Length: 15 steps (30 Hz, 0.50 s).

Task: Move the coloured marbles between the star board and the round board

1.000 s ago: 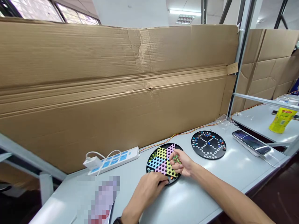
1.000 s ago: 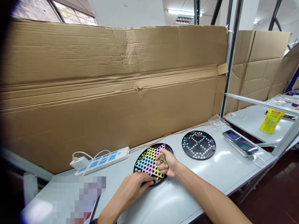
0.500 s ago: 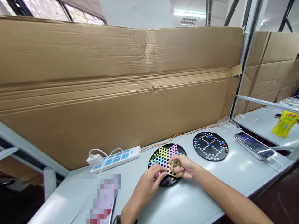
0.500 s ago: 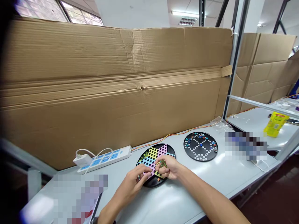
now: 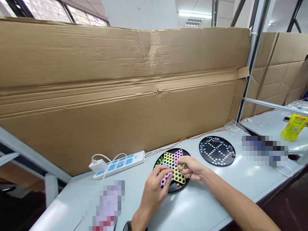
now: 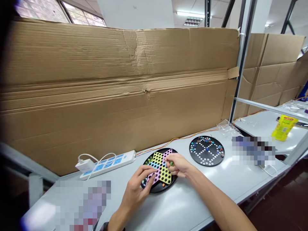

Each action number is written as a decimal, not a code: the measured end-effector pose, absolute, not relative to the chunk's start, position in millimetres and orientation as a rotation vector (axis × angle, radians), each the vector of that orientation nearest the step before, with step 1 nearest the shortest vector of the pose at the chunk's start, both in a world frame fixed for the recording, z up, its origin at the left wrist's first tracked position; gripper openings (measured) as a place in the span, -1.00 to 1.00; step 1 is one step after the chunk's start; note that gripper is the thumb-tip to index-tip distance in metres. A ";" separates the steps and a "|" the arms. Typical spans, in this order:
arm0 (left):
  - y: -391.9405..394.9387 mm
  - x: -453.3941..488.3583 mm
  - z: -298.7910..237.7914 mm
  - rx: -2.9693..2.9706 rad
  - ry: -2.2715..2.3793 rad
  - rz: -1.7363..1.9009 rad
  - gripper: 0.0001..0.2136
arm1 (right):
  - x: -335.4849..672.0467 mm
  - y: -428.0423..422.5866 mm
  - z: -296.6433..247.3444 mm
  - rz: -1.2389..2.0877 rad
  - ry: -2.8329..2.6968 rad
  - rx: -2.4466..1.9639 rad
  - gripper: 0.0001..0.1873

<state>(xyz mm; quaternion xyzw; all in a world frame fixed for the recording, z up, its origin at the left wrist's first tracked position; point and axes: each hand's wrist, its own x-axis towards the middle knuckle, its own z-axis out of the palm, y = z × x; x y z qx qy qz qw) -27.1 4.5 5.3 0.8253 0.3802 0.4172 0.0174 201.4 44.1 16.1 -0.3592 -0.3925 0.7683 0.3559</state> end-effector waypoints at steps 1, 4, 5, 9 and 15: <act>5.1 -29.8 5.4 2.555 1.202 1.278 -0.77 | 210.9 48.1 19.8 1.867 -1.046 -1.013 -0.74; 7.3 -35.9 4.7 2.564 1.202 1.192 -0.79 | 246.6 60.9 28.6 1.285 -1.251 -1.406 -0.83; 7.9 -37.1 4.5 2.569 1.198 1.170 -0.79 | 259.4 64.4 30.0 1.050 -1.340 -1.543 -0.85; 8.5 -39.2 6.0 2.552 1.247 1.113 -0.76 | 300.1 70.8 27.8 0.563 -1.575 -2.102 -0.71; 12.3 -45.0 9.8 2.461 1.521 1.125 -0.74 | 310.2 68.2 25.3 0.545 -1.677 -2.419 -0.56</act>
